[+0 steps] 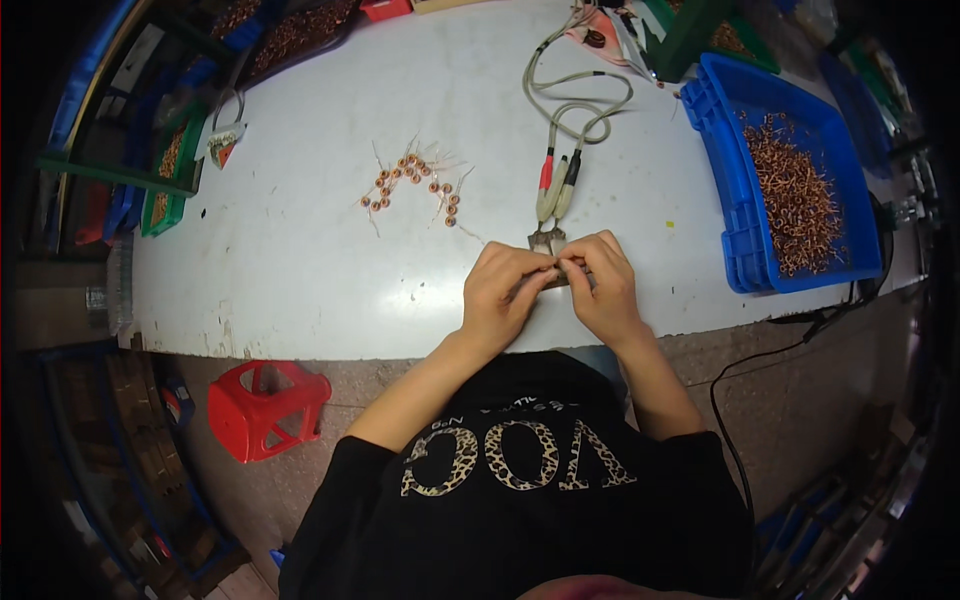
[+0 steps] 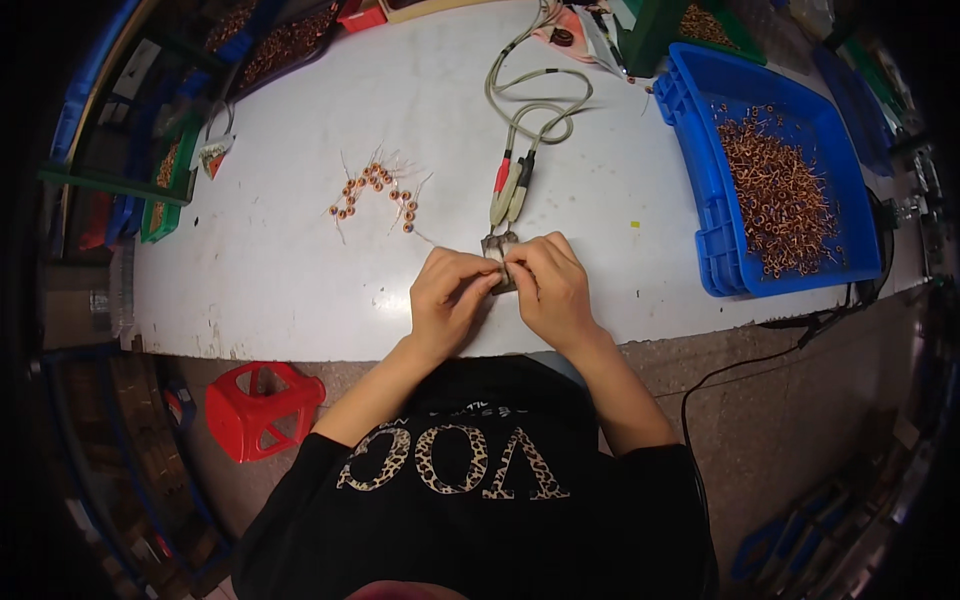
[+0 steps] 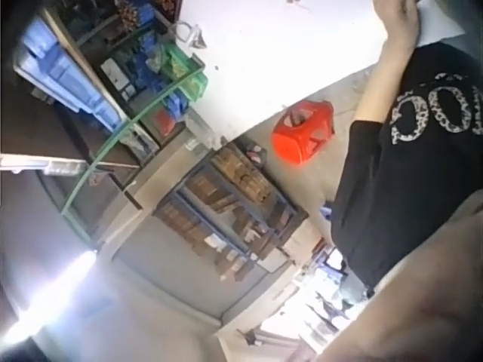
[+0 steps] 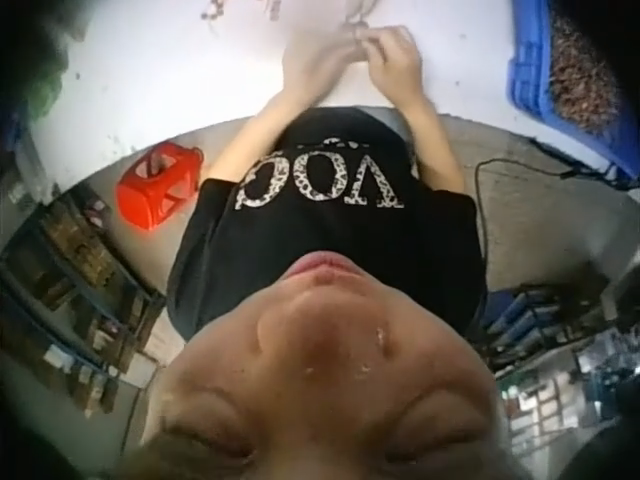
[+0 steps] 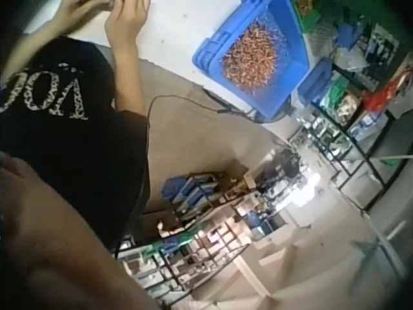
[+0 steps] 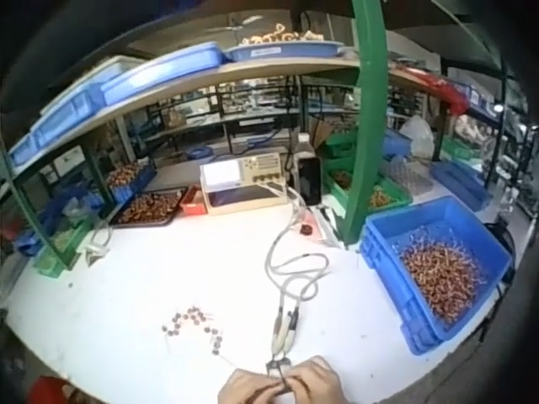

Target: Assembling small metal components by picking them from a container and placing them into a testing fixture at a workbench.

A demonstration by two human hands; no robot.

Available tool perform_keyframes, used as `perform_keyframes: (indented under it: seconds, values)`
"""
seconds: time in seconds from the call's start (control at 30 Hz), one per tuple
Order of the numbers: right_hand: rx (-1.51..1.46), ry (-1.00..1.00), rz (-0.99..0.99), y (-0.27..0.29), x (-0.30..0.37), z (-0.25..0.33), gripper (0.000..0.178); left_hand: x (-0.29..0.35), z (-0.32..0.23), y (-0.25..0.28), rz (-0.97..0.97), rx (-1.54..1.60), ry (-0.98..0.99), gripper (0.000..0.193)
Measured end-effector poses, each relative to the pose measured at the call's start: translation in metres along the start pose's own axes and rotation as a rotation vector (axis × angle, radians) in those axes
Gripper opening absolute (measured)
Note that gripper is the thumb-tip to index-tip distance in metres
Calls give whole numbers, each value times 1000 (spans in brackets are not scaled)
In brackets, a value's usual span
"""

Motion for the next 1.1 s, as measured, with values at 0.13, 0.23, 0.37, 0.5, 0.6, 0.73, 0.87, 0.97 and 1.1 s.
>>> perform_keyframes:
  seconds: [0.13,0.23,0.37,0.5,0.6,0.73,0.87,0.97,1.1]
  values:
    - [106,121,175,-7,7,10,18,3,14,3,34,169,244,20]
    - [-75,-137,166,9,8,-15,14,-1,14,7,41,200,253,18]
    - [-550,-465,-401,107,4,-75,19,-20,15,50,-33,-126,-12,16]
    - [-992,-352,-609,152,-14,-82,21,-26,25,78,-36,-532,-73,14]
    - [-653,-459,-356,93,-5,-69,20,-19,46,74,48,-633,-37,15]
    - [-109,-129,69,17,-12,0,11,-16,33,64,71,-512,65,14]
    - [100,263,82,-17,-13,46,18,-11,13,51,102,-376,72,14]
    - [336,272,81,-22,-10,47,19,-9,2,41,116,-277,39,14]
    - [261,214,47,-15,-3,36,17,-8,-20,30,80,-213,-74,16]
Point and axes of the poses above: each hand's wrist, its own x-axis away from the middle knuckle, its own y-axis out of the back of the hand, z = x × y, the point moved 10 cm from there along -x, towards the middle knuckle
